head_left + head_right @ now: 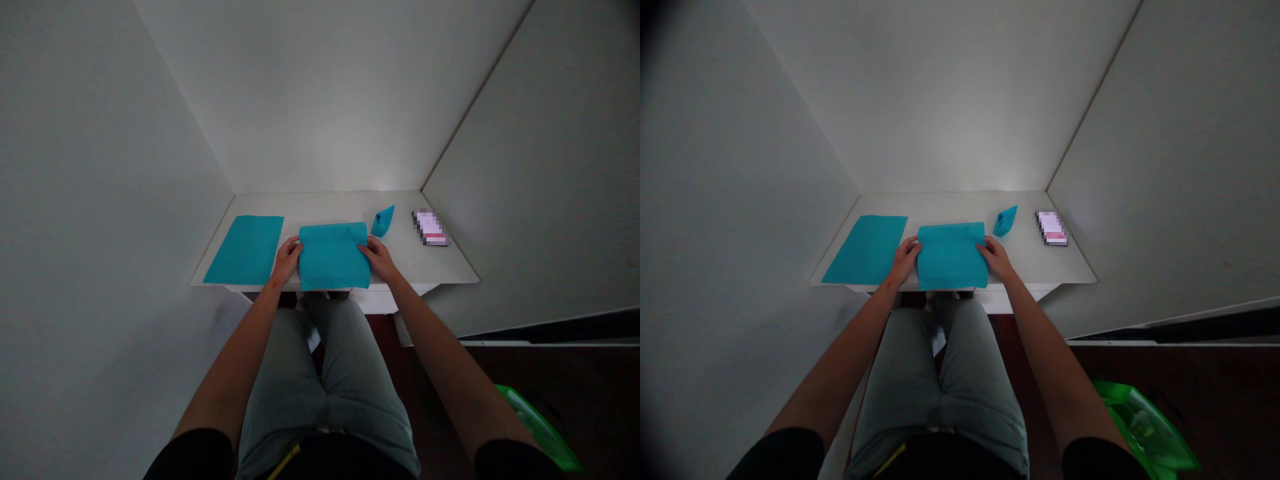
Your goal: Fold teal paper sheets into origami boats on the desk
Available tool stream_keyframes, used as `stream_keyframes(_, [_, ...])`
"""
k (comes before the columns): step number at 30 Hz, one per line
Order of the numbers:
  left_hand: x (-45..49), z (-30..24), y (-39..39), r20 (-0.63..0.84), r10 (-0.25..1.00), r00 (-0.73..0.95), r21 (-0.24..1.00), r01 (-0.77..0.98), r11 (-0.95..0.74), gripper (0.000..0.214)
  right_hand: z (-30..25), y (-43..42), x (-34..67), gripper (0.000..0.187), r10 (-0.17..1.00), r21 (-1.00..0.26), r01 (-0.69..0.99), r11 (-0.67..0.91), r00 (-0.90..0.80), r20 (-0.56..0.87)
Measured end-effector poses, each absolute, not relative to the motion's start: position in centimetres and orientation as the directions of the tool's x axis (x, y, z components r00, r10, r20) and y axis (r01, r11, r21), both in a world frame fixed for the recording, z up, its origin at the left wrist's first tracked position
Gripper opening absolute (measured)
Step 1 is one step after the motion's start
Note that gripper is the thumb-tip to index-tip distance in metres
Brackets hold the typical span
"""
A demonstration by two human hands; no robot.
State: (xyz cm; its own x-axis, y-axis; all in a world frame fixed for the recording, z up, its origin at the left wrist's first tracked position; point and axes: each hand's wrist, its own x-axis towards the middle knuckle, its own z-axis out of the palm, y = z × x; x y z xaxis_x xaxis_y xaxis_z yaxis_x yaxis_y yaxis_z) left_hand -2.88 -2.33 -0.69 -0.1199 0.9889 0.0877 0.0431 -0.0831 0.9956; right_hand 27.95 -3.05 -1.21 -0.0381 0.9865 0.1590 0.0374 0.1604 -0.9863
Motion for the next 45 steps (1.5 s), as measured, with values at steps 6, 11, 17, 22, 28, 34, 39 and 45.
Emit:
stream_keyframes(6, [-2.9,-0.3,-2.5,0.080,0.994,-0.069,0.995,0.072,-0.075,0.015,-1.9,-2.9,28.7,0.045,0.980,-0.974,0.112,0.196,0.005,0.198])
stream_keyframes(11, [-2.8,-0.2,-2.7,0.040,0.998,-0.040,0.999,0.002,-0.040,0.025,-1.9,-2.9,29.1,0.045,0.982,-0.967,0.173,0.185,0.011,0.189])
stream_keyframes(17, [-2.9,-1.2,-2.7,-0.001,1.000,-0.002,1.000,0.029,0.001,0.059,-2.2,-2.7,28.5,0.055,0.988,-0.986,0.093,0.139,0.055,0.144])
stream_keyframes(22, [-3.2,-2.1,-2.4,0.040,0.999,-0.030,0.997,0.065,-0.038,0.058,-2.9,-2.7,27.8,0.078,0.987,-0.989,0.071,0.132,-0.099,0.125])
stream_keyframes(28, [-3.0,-2.7,-1.9,0.161,0.984,-0.080,0.982,0.111,-0.151,0.082,-3.3,-2.4,27.9,0.047,0.984,-0.939,0.295,0.177,-0.065,0.165])
stream_keyframes(34, [-2.5,-2.6,-2.2,0.210,0.977,0.022,0.945,0.251,-0.209,0.057,-2.8,-2.7,28.0,0.046,0.948,-0.842,0.447,0.300,-0.046,0.314])
stream_keyframes(39, [-2.1,-2.2,-2.5,0.266,0.964,0.021,0.884,0.392,-0.253,0.048,-2.0,-3.3,27.7,0.048,0.905,-0.742,0.518,0.426,-0.232,0.357])
stream_keyframes(45, [-1.9,-1.9,-3.0,0.349,0.925,0.151,0.754,0.541,-0.372,0.033,-2.1,-3.6,27.3,0.042,0.827,-0.588,0.582,0.562,-0.414,0.380])
